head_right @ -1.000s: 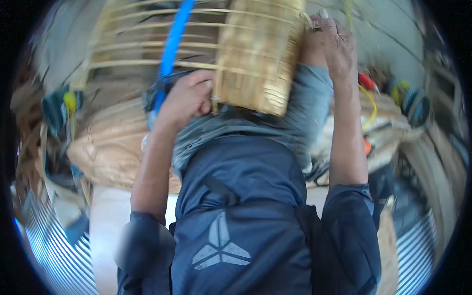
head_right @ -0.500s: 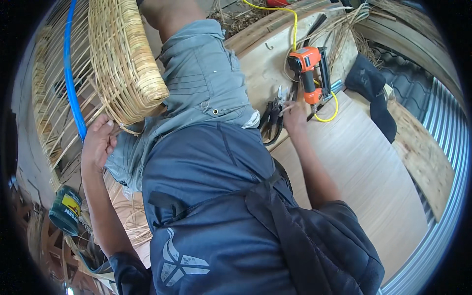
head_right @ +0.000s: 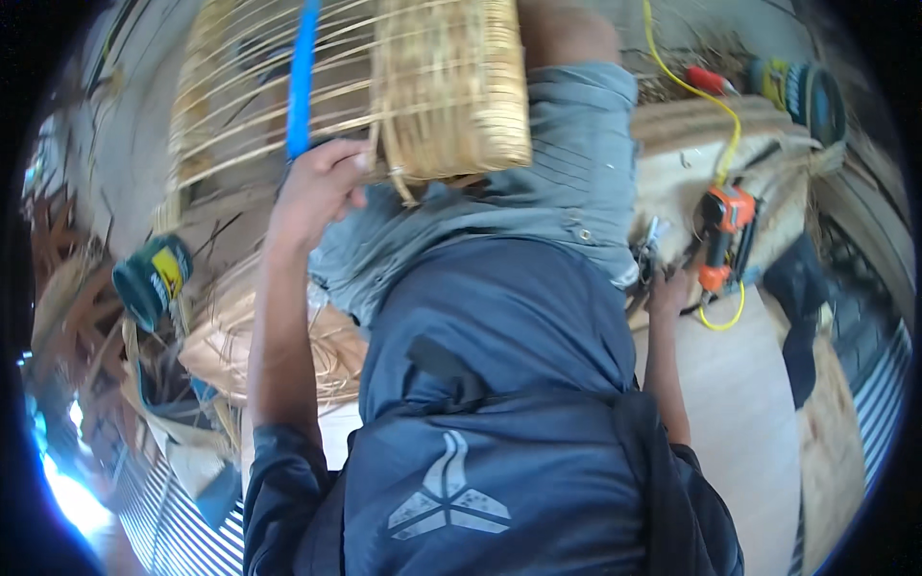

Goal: Weaving bamboo strips into a frame and securing them with glue and a pneumatic staple gun.

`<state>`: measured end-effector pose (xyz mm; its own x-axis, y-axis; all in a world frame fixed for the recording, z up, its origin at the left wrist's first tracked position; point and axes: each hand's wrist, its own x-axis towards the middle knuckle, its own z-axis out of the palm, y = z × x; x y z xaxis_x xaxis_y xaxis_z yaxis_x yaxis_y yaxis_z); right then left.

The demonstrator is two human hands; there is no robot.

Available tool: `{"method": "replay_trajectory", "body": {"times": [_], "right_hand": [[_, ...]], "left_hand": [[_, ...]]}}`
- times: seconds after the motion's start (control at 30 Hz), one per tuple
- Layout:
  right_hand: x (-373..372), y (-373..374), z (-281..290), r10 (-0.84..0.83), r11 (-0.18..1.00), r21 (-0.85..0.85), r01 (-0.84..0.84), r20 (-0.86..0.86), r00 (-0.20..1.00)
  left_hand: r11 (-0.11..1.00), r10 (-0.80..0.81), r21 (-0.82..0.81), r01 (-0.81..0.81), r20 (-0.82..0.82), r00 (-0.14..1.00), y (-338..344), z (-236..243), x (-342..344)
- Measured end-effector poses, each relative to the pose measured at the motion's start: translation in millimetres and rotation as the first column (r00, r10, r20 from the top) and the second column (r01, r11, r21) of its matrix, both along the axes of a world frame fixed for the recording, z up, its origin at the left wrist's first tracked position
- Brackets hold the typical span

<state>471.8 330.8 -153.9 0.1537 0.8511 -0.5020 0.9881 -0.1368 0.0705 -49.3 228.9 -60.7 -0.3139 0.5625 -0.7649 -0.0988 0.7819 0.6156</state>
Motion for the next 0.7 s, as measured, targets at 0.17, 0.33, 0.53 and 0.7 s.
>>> {"method": "replay_trajectory", "body": {"times": [0.17,0.33,0.53,0.7], "right_hand": [[-5.1,-2.8,-11.2,0.033,0.999,-0.026,-0.037,-0.115,0.993],[5.2,-6.6,-24.8,-0.056,0.998,-0.055,0.041,-0.302,0.952],[-21.5,-0.3,-9.4,-0.065,0.998,-0.001,0.067,-0.227,0.972],[-113.3,33.2,46.5,0.232,0.908,0.414,-0.062,-0.375,0.898]], "left_hand": [[0.997,0.014,-0.071,-0.014,0.003,1.0,2.0,3.1,-0.7],[0.999,0.052,0.002,-0.052,0.048,0.997,7.3,-1.7,1.1],[1.0,0.018,-0.007,-0.017,0.077,0.997,18.4,-3.9,-3.1],[1.0,-0.008,0.028,0.008,-0.016,1.0,34.6,19.9,6.2]]}}
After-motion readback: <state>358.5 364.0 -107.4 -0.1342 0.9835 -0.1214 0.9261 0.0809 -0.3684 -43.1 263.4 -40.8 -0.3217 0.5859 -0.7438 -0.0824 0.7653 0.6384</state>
